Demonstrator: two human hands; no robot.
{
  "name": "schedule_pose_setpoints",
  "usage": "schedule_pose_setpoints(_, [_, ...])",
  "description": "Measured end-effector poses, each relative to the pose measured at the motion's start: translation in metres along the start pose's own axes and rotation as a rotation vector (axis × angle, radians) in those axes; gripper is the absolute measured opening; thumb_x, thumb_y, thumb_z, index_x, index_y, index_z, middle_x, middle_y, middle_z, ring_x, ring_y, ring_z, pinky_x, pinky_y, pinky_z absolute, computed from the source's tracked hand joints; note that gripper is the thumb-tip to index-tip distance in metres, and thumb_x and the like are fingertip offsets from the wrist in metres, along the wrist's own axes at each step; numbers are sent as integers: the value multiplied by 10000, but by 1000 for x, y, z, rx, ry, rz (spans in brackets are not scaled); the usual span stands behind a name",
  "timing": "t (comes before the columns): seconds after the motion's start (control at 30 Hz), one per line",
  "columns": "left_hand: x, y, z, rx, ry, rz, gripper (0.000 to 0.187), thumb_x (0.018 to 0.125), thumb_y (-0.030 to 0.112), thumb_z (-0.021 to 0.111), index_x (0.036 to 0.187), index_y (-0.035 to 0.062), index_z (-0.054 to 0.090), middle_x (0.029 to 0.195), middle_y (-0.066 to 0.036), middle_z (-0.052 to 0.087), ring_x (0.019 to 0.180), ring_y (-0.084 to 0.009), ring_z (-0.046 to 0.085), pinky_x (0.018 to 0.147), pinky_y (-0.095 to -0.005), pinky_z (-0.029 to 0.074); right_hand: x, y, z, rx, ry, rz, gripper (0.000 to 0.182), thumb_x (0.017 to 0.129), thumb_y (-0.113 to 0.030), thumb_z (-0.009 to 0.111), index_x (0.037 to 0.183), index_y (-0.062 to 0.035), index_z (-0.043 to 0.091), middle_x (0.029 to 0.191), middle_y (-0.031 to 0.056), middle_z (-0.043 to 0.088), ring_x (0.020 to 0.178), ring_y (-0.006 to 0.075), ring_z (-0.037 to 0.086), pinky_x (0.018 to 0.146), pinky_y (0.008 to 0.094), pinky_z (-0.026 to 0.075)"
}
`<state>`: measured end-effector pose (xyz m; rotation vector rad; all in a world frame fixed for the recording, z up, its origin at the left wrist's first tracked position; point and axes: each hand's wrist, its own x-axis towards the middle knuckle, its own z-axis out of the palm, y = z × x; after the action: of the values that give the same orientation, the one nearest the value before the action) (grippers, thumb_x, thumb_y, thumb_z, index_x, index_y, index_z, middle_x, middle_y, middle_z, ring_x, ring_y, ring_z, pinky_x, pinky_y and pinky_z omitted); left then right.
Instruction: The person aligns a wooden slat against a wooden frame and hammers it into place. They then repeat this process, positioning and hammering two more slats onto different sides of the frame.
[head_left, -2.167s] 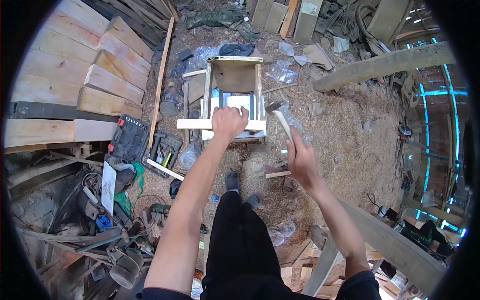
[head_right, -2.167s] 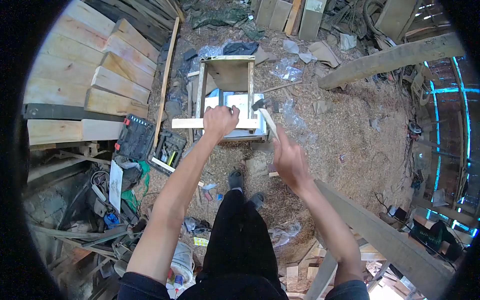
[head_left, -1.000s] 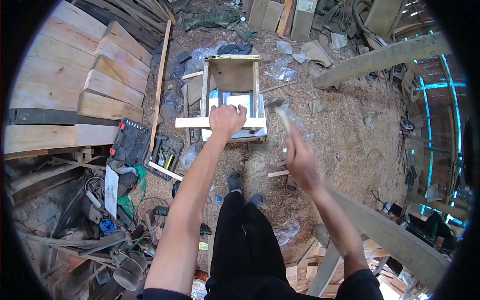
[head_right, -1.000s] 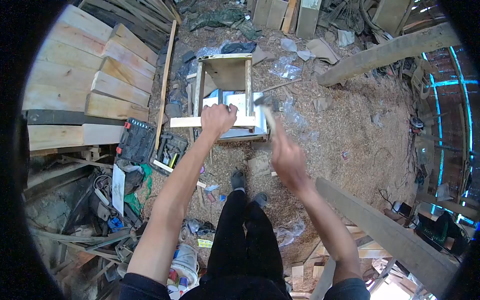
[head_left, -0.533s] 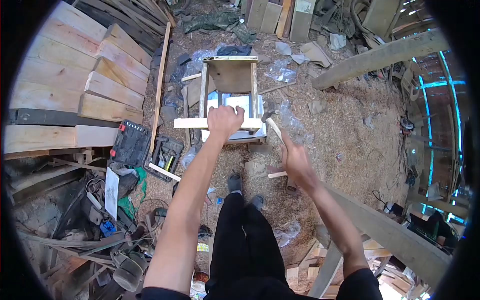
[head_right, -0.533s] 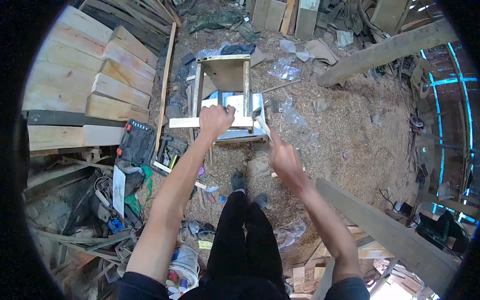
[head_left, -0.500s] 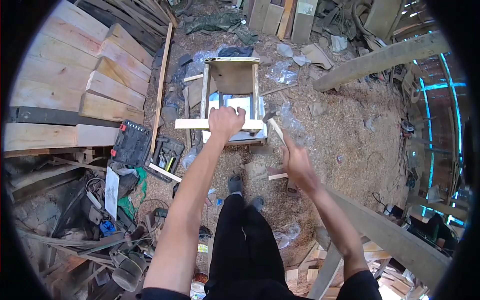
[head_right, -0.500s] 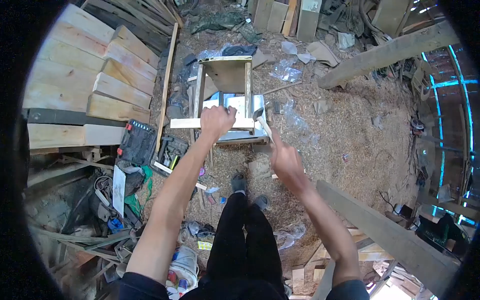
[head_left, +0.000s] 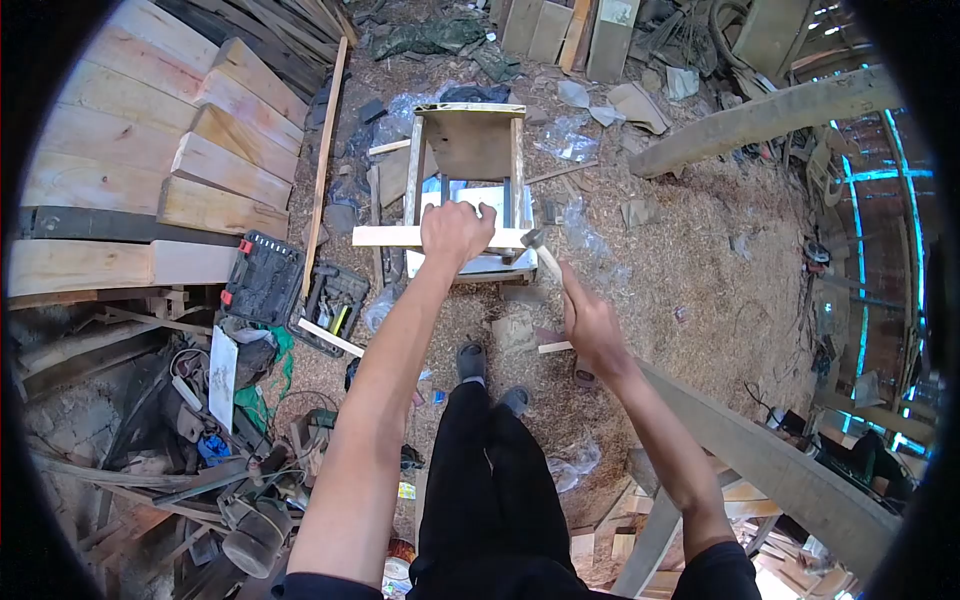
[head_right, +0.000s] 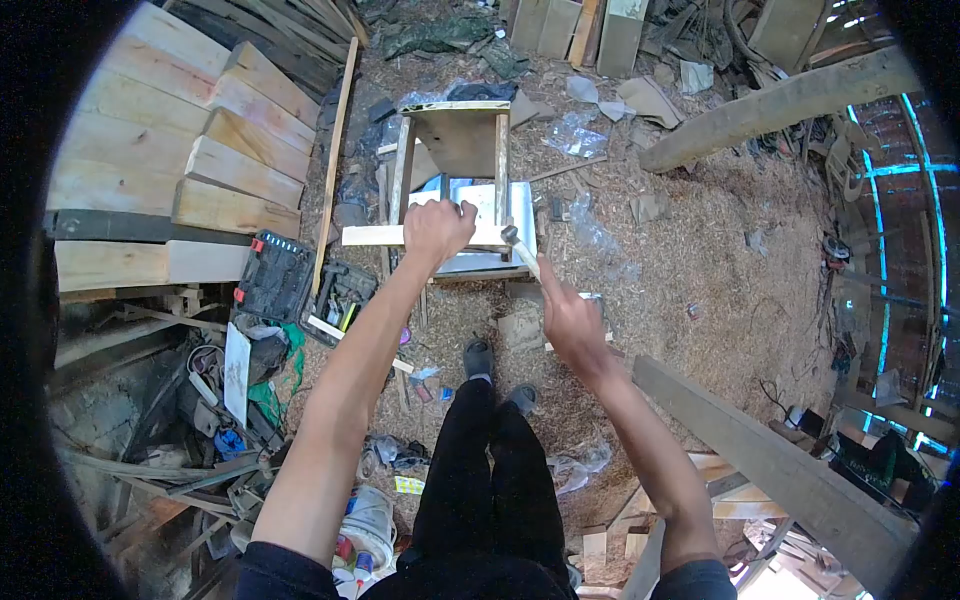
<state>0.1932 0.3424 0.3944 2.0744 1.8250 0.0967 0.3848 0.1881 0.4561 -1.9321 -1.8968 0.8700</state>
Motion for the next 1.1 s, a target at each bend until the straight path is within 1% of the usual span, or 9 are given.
schedule_pose_setpoints(0.07, [3, 0, 0, -12, 1, -4, 527, 866, 386, 416, 713, -18, 717, 709, -237, 667, 695, -358, 666, 867, -423, 447, 4, 7, 5, -78, 94, -158, 459, 964, -91, 444, 1417, -33, 393, 765, 256, 626, 603, 374, 630, 528, 435, 498])
schedule_pose_setpoints(0.2, [2, -2, 1, -20, 16, 8, 527, 865, 385, 414, 707, -18, 716, 703, -238, 665, 674, -360, 663, 860, -419, 450, 4, -14, -9, 67, 139, -76, 448, 963, -88, 442, 1403, -14, 405, 800, 267, 635, 637, 386, 640, 560, 448, 508])
schedule_pose_setpoints(0.3, [2, -2, 1, -9, 57, 22, 530, 865, 387, 413, 703, -18, 714, 694, -235, 663, 663, -359, 662, 848, -418, 455, 12, -16, -7, 58, 421, -366, 450, 959, -91, 449, 1398, -1, 407, 800, 271, 637, 604, 388, 623, 574, 457, 502])
schedule_pose_setpoints(0.4, [2, -2, 1, -10, 22, 3, 530, 865, 386, 413, 698, -17, 713, 693, -238, 662, 664, -359, 662, 846, -426, 457, 14, -31, -20, 93, 327, -257, 449, 954, -93, 457, 1389, 11, 412, 783, 272, 643, 605, 396, 627, 593, 463, 496])
schedule_pose_setpoints(0.57, [1, -3, 1, -23, 15, 3, 530, 865, 386, 412, 695, -16, 713, 693, -239, 661, 662, -356, 661, 853, -427, 454, 43, -60, -70, 42, -147, 194, 443, 937, -97, 479, 1378, -55, 456, 643, 233, 610, 540, 359, 606, 585, 466, 483])
schedule_pose_setpoints(0.7, [2, -2, -2, -23, 11, 6, 530, 866, 385, 410, 691, -13, 714, 684, -230, 661, 662, -357, 662, 870, -430, 451, 54, -30, -65, -32, 14, -85, 431, 943, -103, 475, 1374, -90, 476, 586, 187, 581, 471, 270, 552, 545, 454, 474])
schedule_pose_setpoints(0.77, [1, -1, -1, -29, 17, 3, 527, 866, 382, 411, 692, -12, 715, 688, -230, 662, 671, -358, 664, 875, -430, 451, 59, -11, -60, -156, -288, 26, 432, 962, -152, 498, 1387, -83, 468, 630, 142, 606, 479, 185, 488, 522, 382, 426])
schedule_pose_setpoints(1.0, [3, -1, -2, -55, -36, -13, 524, 864, 384, 408, 716, -11, 720, 720, -232, 669, 708, -357, 666, 901, -427, 433, 67, -28, -78, 15, -231, 87, 417, 975, -168, 486, 1382, -80, 473, 631, 112, 586, 464, 195, 458, 494, 385, 414])
schedule_pose_setpoints(1.1, [3, -1, -3, -37, -42, -21, 522, 863, 384, 410, 716, -10, 720, 717, -228, 670, 703, -356, 665, 900, -435, 433, 67, -7, -66, -132, -303, -52, 418, 981, -169, 479, 1389, -83, 469, 641, 76, 552, 507, 156, 444, 509, 351, 405])
